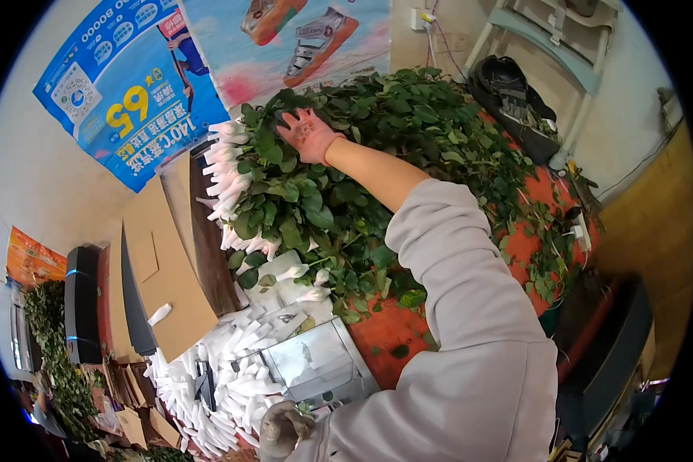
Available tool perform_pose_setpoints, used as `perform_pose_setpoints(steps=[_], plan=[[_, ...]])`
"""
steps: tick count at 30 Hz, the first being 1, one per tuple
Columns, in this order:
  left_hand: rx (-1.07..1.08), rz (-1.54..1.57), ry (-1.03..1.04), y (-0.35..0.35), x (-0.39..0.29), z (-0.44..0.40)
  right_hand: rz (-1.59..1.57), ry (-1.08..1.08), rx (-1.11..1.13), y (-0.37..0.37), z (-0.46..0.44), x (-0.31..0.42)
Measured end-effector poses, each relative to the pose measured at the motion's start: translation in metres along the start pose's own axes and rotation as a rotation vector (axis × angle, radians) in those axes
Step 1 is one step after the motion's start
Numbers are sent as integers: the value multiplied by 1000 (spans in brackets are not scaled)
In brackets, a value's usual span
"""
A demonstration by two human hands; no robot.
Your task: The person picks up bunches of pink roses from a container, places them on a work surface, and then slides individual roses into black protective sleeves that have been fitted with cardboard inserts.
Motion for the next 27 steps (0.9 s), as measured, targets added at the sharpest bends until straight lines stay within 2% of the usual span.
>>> perform_pose_setpoints(steps=[1, 2, 4, 6, 7, 9, 12, 13, 14, 15, 16, 18, 19, 20, 21, 22, 23, 24, 26, 27], plan=[[-1, -1, 7, 0, -1, 0, 1, -2, -7, 23, -13, -4], [-43, 18, -15, 2, -1, 0, 248, -66, -107, 65, -36, -10], [-81, 38, -34, 3, -1, -2, 501, -128, -209, 61, -45, -16], [-71, 33, -44, 5, -3, -5, -154, 93, -120, -13, -25, -18], [-51, 17, -77, 5, -5, -5, -142, 124, -260, -19, -29, -25], [-73, 24, -79, 5, -3, -4, -298, 258, -405, -36, -34, -45], [-114, -8, -101, 5, -6, 3, -291, 389, -801, -39, -58, -100], [-126, -51, -111, 6, -12, 5, -93, 365, -866, -25, -78, -132], [-121, -48, -115, 9, -24, 8, -329, 479, -945, -57, -57, -137], [-36, -40, -110, 15, -40, 11, -549, 484, -929, -72, -52, -153], [51, -35, -102, 17, -53, 9, -544, 486, -934, -79, -47, -158], [39, -116, -25, 9, -71, 1, -564, 454, -1272, -91, -33, -167], [24, -193, 46, 5, -82, -3, -610, 476, -1202, -89, -32, -161], [10, -269, 117, 4, -93, -7, -482, 517, -1128, -81, -30, -147], [44, -339, 138, 13, -108, -19, -48, 431, -971, -64, -35, -134], [77, -409, 161, 21, -120, -29, -135, 334, -780, -48, -41, -118], [88, -476, 246, 15, -115, -44, -71, 283, -696, -43, -31, -92], [53, -510, 208, 29, -124, -52, -49, 251, -477, -37, -24, -65], [-23, -599, 235, 59, -137, -61, -152, 100, -192, -27, -7, -27], [-33, -587, 272, 59, -140, -65, -154, 67, -265, -23, 0, -8]])
Point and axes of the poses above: each hand's wrist, its own z-axis away from the middle knuckle, its own y-axis out of the palm, x = y × z, the point moved 2 cm from there along -z, towards the middle knuckle, and after that the axes turned 9 degrees about -x, right-handed, at the moved point
